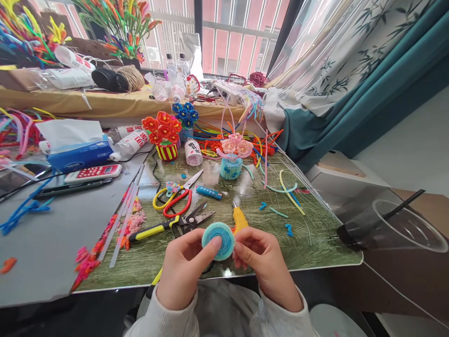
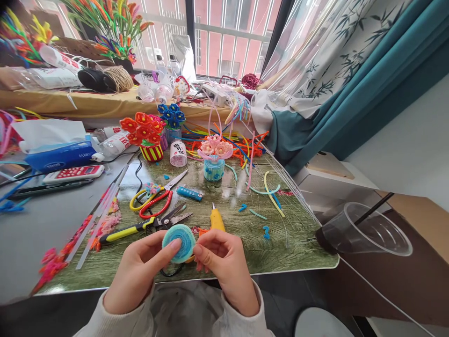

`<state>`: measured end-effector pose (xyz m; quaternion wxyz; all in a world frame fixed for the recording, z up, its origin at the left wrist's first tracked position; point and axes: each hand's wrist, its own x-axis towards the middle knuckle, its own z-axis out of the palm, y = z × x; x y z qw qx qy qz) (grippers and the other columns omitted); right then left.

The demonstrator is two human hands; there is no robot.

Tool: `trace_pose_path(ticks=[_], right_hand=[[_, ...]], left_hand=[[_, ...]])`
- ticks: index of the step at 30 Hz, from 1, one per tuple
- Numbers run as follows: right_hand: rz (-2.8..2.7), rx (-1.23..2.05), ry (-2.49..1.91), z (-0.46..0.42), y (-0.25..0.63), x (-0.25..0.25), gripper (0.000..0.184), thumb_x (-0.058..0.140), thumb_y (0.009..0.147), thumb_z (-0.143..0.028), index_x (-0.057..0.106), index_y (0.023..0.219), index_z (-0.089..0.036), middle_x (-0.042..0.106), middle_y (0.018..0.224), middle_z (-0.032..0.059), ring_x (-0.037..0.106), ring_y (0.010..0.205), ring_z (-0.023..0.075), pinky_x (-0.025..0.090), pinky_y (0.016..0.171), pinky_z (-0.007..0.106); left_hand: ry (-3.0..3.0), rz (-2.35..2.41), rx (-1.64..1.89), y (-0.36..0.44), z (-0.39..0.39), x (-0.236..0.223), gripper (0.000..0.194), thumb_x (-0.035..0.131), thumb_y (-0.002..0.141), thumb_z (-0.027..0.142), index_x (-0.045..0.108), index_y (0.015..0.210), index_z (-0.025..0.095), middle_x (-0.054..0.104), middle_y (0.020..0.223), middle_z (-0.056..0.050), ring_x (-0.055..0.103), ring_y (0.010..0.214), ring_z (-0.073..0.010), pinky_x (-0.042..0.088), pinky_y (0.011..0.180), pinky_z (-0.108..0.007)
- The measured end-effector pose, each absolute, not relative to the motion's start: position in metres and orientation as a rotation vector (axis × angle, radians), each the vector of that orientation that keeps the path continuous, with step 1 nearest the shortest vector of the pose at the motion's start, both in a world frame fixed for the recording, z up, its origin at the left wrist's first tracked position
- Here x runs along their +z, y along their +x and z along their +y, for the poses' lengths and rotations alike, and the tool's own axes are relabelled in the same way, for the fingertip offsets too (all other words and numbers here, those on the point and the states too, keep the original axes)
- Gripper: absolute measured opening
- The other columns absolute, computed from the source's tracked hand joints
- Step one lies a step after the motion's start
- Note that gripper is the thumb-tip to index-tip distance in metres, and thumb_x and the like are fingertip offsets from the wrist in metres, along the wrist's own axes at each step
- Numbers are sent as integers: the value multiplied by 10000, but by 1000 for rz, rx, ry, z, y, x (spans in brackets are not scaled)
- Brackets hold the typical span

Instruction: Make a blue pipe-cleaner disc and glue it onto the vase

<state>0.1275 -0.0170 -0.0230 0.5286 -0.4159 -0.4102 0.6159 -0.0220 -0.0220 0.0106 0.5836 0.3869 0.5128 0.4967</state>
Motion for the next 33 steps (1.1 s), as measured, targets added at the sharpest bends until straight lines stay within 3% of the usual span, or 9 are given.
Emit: trace_pose_path(ticks=[6, 14, 18, 22, 29, 33], right_hand=[[-921, 1191, -1075, -21, 114, -16, 157, 805, 708, -340, 748, 747, -200, 700, 593, -1, 622, 487, 121, 484, 441, 191], [-1252, 839, -1134, -31, 115, -4, 65, 693, 838, -253, 755, 819, -256, 741, 837, 23, 679, 792, 174, 542, 720, 254], [-1295, 749, -1137, -35, 115, 0, 107, 705, 826, -217, 744, 913, -267, 737, 885, 22, 676, 779, 166, 546, 682, 244], [-1263, 690, -1183, -38, 112, 4, 70, 696, 825, -208, 743, 863, -244, 733, 847, 30, 672, 746, 166, 550, 672, 247], [-1193, 815, -1198, -36, 114, 10, 44, 699, 798, -218, 738, 785, -233, 714, 769, 6, 662, 700, 144, 536, 598, 192], [-1149, 926, -1185, -35, 118, 10, 29, 715, 783, -244, 727, 760, -229, 703, 746, 1, 653, 683, 138, 528, 598, 188]], left_hand=[[873, 1172, 1241, -16, -22, 9, 269, 797, 651, 398, 742, 784, 171, 731, 749, -21, 636, 732, -171, 512, 697, -251], [1133, 1282, 1138, -22, -25, 10, 253, 742, 710, 407, 722, 810, 176, 712, 755, -31, 606, 728, -185, 465, 642, -259], [1164, 1280, 1170, -21, -27, 13, 199, 727, 734, 378, 724, 827, 203, 725, 795, -15, 606, 765, -180, 436, 675, -257], [1201, 1316, 1200, -19, -28, 10, 189, 726, 734, 376, 709, 821, 209, 697, 768, -1, 581, 753, -174, 411, 673, -268], [1247, 1255, 1346, -17, -28, 2, 129, 738, 745, 295, 724, 872, 278, 721, 847, 30, 594, 790, -159, 388, 688, -269], [1333, 1185, 1391, -16, -28, 0, 111, 736, 762, 257, 728, 862, 305, 706, 791, 47, 577, 730, -136, 385, 671, -266]])
